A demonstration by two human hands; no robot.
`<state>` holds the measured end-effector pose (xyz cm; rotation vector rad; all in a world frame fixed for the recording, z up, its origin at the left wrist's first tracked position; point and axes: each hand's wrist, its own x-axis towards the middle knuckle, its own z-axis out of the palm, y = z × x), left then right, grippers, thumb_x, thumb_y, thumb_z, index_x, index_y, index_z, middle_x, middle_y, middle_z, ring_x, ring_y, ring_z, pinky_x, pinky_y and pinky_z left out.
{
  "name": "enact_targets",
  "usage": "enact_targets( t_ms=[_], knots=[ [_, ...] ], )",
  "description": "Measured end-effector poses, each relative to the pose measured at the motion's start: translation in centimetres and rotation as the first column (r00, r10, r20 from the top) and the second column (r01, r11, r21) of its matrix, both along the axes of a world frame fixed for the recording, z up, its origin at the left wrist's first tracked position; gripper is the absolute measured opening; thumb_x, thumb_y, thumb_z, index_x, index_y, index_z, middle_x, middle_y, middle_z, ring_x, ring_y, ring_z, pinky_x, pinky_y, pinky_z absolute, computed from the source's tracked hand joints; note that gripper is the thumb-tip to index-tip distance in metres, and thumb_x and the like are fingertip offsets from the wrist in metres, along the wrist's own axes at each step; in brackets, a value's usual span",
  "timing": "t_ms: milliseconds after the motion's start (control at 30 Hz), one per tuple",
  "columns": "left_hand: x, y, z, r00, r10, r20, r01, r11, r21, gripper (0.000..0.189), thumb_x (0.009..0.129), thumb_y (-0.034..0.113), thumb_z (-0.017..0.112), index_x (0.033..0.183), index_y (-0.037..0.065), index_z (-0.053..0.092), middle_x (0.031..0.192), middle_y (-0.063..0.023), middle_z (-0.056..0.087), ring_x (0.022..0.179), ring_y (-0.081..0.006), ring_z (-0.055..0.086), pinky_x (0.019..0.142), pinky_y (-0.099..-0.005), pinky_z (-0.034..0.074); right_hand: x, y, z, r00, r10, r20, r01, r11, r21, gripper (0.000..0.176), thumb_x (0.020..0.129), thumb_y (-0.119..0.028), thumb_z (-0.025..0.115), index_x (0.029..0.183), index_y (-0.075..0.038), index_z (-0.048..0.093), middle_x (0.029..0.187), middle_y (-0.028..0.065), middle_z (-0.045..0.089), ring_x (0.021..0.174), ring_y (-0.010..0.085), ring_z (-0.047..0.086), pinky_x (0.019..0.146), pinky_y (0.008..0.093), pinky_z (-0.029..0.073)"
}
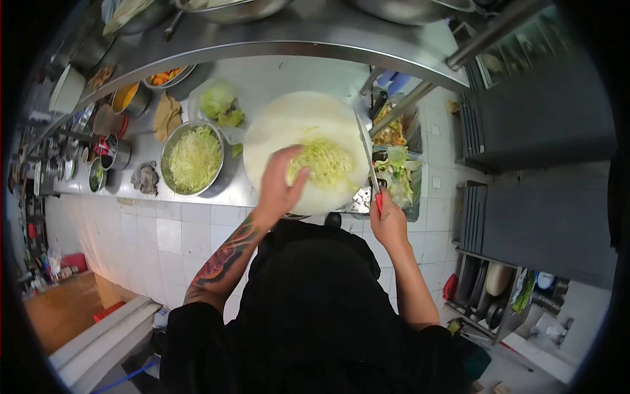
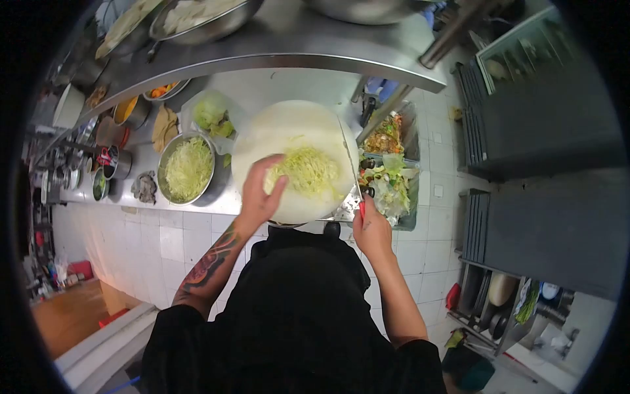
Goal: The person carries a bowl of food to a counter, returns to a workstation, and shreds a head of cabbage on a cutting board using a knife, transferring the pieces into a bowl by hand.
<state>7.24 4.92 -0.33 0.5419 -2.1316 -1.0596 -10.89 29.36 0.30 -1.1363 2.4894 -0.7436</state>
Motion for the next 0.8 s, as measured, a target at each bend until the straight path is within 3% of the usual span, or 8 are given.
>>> enact_targets(
  t_ms=[33, 133, 300, 333, 400, 533, 700, 800],
  knots=[
    [1.1, -0.3, -2.0, 1.0, -0.021, 0.003, 0.021, 1.0, -0.001, 0.055, 0.096, 0.018, 0.077, 0.143, -0.002, 0.057, 0.146, -0.0261, 0.061, 0.133, -0.0452, 0.058, 0.113, -0.0513, 0.045, 0.0, 0.1, -0.5, 0.995, -0.057, -0.077, 0.058, 0.998, 0.015, 0.042, 0.102, -0.016, 0.063, 0.142, -0.005, 0.057, 0.095, 0.0291, 0.074, 0.087, 0.0513, 0.071, 0.075, 0.0587, 0.056],
    [3.2, 0.4, -6.0, 0.89, 0.1, 0.445, 0.006, 0.973, -0.23, 0.118, 0.095, 0.054, 0.074, 0.166, -0.015, 0.008, 0.172, -0.0418, 0.004, 0.159, -0.0611, 0.007, 0.129, -0.0655, 0.012, 3.1, -1.6, -2.0, 0.998, -0.016, -0.056, 0.021, 0.995, 0.102, 0.049, 0.101, -0.012, 0.058, 0.147, 0.0, 0.051, 0.098, 0.0298, 0.074, 0.088, 0.0495, 0.073, 0.079, 0.0591, 0.058],
    [-2.1, 2.9, -6.0, 0.901, 0.131, 0.414, -0.013, 0.961, -0.275, 0.12, 0.093, 0.058, 0.073, 0.166, -0.014, 0.01, 0.173, -0.0405, 0.005, 0.159, -0.0613, 0.006, 0.128, -0.0673, 0.013, 5.5, -3.5, -2.5, 0.997, 0.05, 0.064, -0.054, 0.996, 0.065, 0.044, 0.105, -0.015, 0.054, 0.146, -0.001, 0.051, 0.101, 0.0307, 0.074, 0.091, 0.0506, 0.072, 0.081, 0.0593, 0.058],
    [-2.6, 2.9, -5.9, 0.901, 0.134, 0.412, -0.022, 0.964, -0.266, 0.12, 0.093, 0.057, 0.074, 0.166, -0.013, 0.011, 0.173, -0.0407, 0.005, 0.159, -0.0616, 0.006, 0.128, -0.0674, 0.012, 4.3, -2.9, -3.2, 0.964, 0.071, 0.255, -0.062, 0.997, -0.041, 0.042, 0.106, -0.018, 0.055, 0.145, -0.002, 0.051, 0.097, 0.0281, 0.074, 0.088, 0.0474, 0.073, 0.079, 0.0557, 0.059],
    [-3.1, 2.0, -5.9, 0.901, 0.141, 0.409, -0.035, 0.966, -0.257, 0.12, 0.092, 0.056, 0.075, 0.166, -0.013, 0.011, 0.173, -0.0409, 0.004, 0.159, -0.062, 0.005, 0.128, -0.0675, 0.012, 2.3, -1.4, -2.7, 0.772, 0.043, 0.634, 0.069, 0.986, -0.151, 0.031, 0.111, -0.026, 0.057, 0.135, -0.007, 0.053, 0.081, 0.0144, 0.069, 0.065, 0.0287, 0.071, 0.06, 0.0408, 0.058],
    [-3.3, -2.3, -6.5, 0.961, 0.072, 0.267, -0.016, 0.978, -0.207, 0.121, 0.087, 0.054, 0.081, 0.169, -0.005, 0.015, 0.173, -0.0361, 0.015, 0.161, -0.0552, 0.012, 0.127, -0.0691, 0.012, -0.4, 2.4, -2.2, 0.425, -0.057, 0.904, 0.217, 0.975, -0.041, 0.018, 0.115, -0.028, 0.05, 0.118, -0.01, 0.052, 0.069, 0.0031, 0.055, 0.04, 0.0134, 0.052, 0.037, 0.0305, 0.045],
    [-6.7, 1.5, -4.6, 0.933, -0.006, 0.36, 0.098, 0.966, -0.24, 0.106, 0.076, 0.062, 0.087, 0.165, 0.023, 0.044, 0.16, -0.0243, 0.041, 0.153, -0.0469, 0.033, 0.125, -0.0723, 0.017, 4.9, -1.4, -5.1, 0.555, -0.02, 0.831, 0.203, 0.973, -0.113, 0.019, 0.113, -0.021, 0.051, 0.122, -0.006, 0.044, 0.066, 0.0074, 0.056, 0.041, 0.0194, 0.057, 0.038, 0.0361, 0.046],
    [-8.3, 4.2, -4.7, 0.962, 0.069, 0.265, 0.017, 0.951, -0.308, 0.087, 0.078, 0.051, 0.09, 0.153, 0.02, 0.06, 0.15, -0.0236, 0.049, 0.143, -0.045, 0.046, 0.121, -0.0666, 0.031, 6.5, -3.2, -4.2, 0.598, -0.017, 0.801, 0.18, 0.977, -0.113, 0.021, 0.113, -0.021, 0.052, 0.121, -0.005, 0.042, 0.064, 0.0093, 0.057, 0.042, 0.0217, 0.061, 0.038, 0.0379, 0.047]
  ],
)
